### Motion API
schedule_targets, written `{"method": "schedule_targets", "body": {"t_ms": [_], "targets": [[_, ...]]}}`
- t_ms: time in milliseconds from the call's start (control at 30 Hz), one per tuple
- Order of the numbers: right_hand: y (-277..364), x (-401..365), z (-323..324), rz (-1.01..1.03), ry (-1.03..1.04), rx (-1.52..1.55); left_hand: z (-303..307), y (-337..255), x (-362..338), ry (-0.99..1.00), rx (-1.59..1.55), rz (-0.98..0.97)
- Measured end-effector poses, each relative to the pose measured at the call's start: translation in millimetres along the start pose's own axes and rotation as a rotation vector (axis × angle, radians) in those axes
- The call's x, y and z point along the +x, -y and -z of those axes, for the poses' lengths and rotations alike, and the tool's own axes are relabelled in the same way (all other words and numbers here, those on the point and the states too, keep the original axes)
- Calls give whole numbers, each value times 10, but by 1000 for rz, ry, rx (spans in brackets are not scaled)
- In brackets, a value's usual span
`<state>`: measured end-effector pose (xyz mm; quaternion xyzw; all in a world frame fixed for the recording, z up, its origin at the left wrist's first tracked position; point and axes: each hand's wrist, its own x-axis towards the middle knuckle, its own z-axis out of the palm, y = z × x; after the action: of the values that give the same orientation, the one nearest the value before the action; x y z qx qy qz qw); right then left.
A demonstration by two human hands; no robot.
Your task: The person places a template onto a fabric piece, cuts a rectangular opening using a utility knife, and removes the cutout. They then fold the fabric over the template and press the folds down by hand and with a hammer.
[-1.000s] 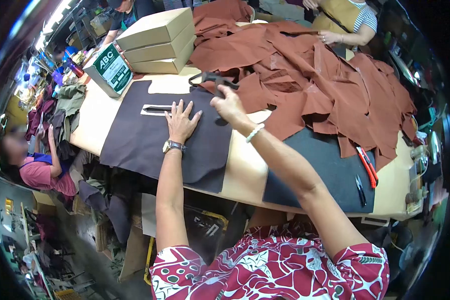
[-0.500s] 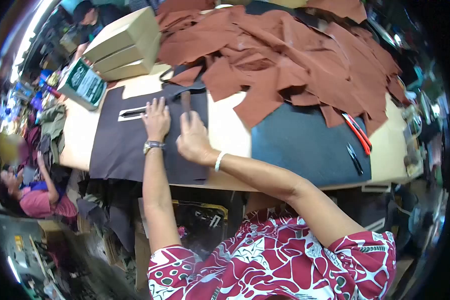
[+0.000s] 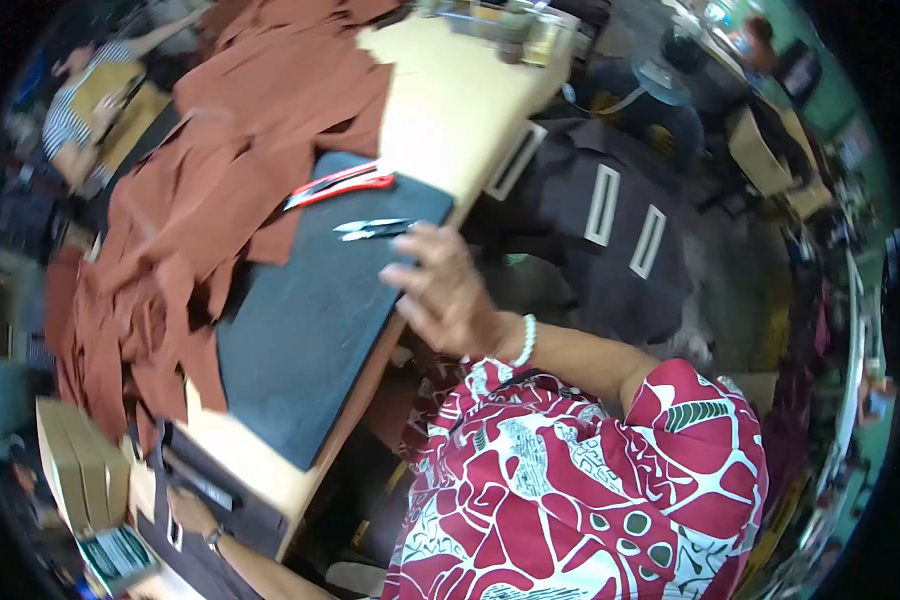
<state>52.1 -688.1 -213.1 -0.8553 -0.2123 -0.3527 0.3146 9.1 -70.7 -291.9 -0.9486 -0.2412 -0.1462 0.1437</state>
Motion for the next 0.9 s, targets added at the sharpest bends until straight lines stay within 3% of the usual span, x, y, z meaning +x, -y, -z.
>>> {"method": "schedule_targets", "body": {"t_ms": [67, 133, 200, 233, 333, 400, 500, 667, 767, 900], "targets": [[-440, -207, 321, -224, -109, -168, 432, -338, 68, 173, -93, 226], [-911, -533, 543, -457, -183, -338, 326, -359, 142, 135, -367, 193], [-1389, -836, 689, -583, -231, -396, 780, -920, 12, 120, -485, 100], [-1593, -932, 739, -638, -244, -411, 749, -1021, -5, 33, -581, -70], [-1977, -1113, 624, -659, -249, -534, 1085, -1852, -355, -70, -513, -29], [-2094, -1094, 750, -577, -148, -606, 1176, -2201, -540, -192, -466, -198], [-2255, -1113, 904, -496, -57, -702, 1633, -2979, -893, -74, -610, -222], [-2646, -1487, 1529, -657, -78, -790, 1740, -3757, -1090, 19, -620, -335], [-2733, -1795, 1942, -669, 198, -785, 1724, -3903, -1109, 38, -553, -333], [-2624, -1828, 2098, -495, 625, -650, 1635, -3877, -1105, 49, -560, -344]]}}
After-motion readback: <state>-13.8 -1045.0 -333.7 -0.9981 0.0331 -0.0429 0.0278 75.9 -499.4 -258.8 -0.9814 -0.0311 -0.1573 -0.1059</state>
